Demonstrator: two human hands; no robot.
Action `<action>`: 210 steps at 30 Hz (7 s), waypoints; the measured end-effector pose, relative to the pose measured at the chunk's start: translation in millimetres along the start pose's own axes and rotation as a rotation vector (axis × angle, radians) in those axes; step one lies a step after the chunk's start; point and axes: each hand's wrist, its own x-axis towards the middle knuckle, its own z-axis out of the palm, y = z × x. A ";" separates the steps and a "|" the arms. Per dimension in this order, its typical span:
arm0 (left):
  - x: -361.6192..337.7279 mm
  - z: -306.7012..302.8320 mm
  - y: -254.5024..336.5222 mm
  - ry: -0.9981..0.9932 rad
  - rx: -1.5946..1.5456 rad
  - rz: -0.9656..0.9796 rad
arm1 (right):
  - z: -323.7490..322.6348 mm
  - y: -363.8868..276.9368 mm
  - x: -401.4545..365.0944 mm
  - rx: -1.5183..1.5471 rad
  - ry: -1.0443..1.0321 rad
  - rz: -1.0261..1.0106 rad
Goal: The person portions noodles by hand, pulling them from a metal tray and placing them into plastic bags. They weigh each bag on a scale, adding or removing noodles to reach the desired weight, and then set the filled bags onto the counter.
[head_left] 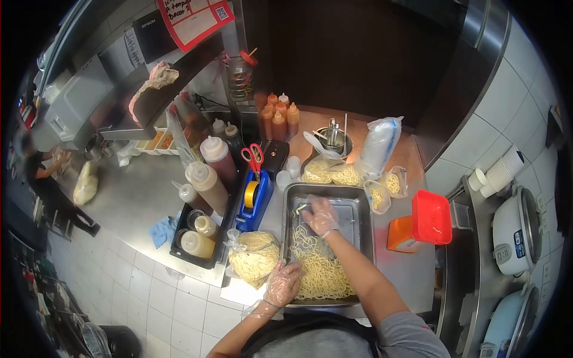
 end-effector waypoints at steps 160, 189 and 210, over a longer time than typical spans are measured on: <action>117.8 24.0 63.6 -0.172 -0.105 0.319 | -77.7 17.1 -93.0 1.086 -0.072 0.781; 146.6 -34.6 20.9 -0.321 -0.228 -0.158 | -192.4 -36.7 -38.3 0.591 -0.459 0.305; 161.1 -25.2 92.5 -0.356 -0.450 -0.151 | -213.0 11.6 -120.0 1.075 -0.170 0.123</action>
